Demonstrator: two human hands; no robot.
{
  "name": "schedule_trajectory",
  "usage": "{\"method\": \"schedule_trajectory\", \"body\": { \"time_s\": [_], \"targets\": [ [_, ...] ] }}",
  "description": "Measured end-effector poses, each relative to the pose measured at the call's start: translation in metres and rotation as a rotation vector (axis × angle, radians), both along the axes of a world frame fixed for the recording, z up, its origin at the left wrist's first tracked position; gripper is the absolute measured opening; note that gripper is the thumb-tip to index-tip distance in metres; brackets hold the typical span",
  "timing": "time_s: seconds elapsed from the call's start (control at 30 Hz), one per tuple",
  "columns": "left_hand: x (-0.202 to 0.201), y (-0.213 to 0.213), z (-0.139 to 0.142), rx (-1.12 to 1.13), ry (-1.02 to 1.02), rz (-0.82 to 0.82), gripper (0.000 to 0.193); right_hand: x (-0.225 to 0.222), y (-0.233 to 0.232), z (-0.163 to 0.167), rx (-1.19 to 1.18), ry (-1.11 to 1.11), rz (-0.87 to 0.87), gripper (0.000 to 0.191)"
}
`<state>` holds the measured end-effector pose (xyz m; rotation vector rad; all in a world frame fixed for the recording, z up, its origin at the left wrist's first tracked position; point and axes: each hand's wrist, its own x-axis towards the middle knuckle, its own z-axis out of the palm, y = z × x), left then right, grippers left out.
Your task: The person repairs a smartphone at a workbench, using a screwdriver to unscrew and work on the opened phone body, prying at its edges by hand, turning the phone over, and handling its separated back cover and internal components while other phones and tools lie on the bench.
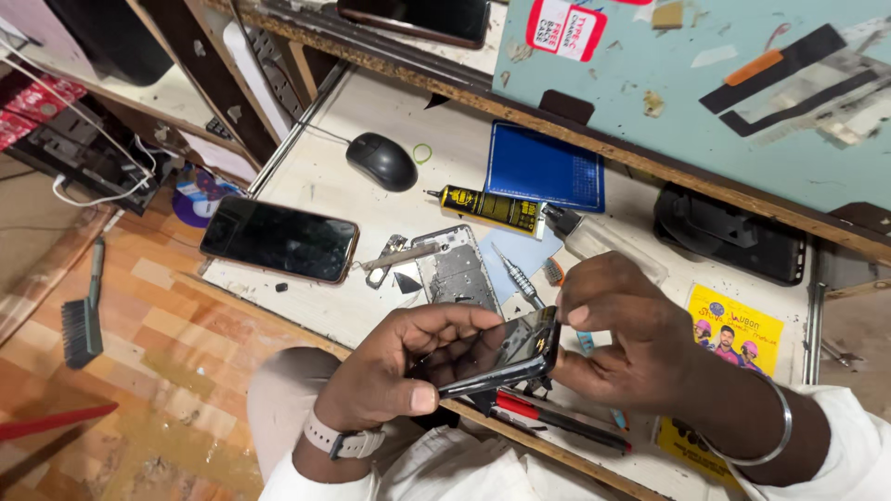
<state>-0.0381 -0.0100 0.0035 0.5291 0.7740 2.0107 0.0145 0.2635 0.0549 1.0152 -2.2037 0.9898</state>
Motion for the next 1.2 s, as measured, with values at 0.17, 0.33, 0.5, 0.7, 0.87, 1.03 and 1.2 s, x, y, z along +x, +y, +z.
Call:
{"method": "schedule_trajectory", "body": {
  "time_s": [0.17, 0.33, 0.5, 0.7, 0.87, 1.03, 1.2],
  "targets": [
    [0.002, 0.000, 0.004, -0.023, 0.041, 0.022, 0.096, 0.005, 0.002, 0.000, 0.022, -0.063, -0.012, 0.070],
    [0.002, 0.001, 0.002, -0.046, 0.065, 0.016, 0.098, 0.002, 0.002, -0.006, 0.012, -0.030, 0.003, 0.073],
    [-0.003, 0.003, -0.005, -0.027, 0.111, 0.011, 0.100, 0.000, -0.003, -0.008, -0.015, 0.000, -0.037, 0.072],
    [-0.005, 0.005, -0.010, 0.021, 0.120, 0.107, 0.091, -0.005, -0.008, -0.002, 0.009, -0.095, -0.191, 0.060],
    [-0.008, 0.007, -0.008, 0.009, 0.011, 0.113, 0.077, -0.020, -0.004, 0.001, 0.102, -0.184, -0.378, 0.047],
    [0.002, 0.009, -0.002, -0.025, 0.143, 0.240, 0.060, -0.030, 0.003, -0.012, -0.243, -0.612, -0.313, 0.044],
    [0.015, 0.021, 0.002, -0.317, 0.171, 0.612, 0.037, -0.035, -0.003, -0.022, -0.404, -0.889, -0.213, 0.049]
  ]
}}
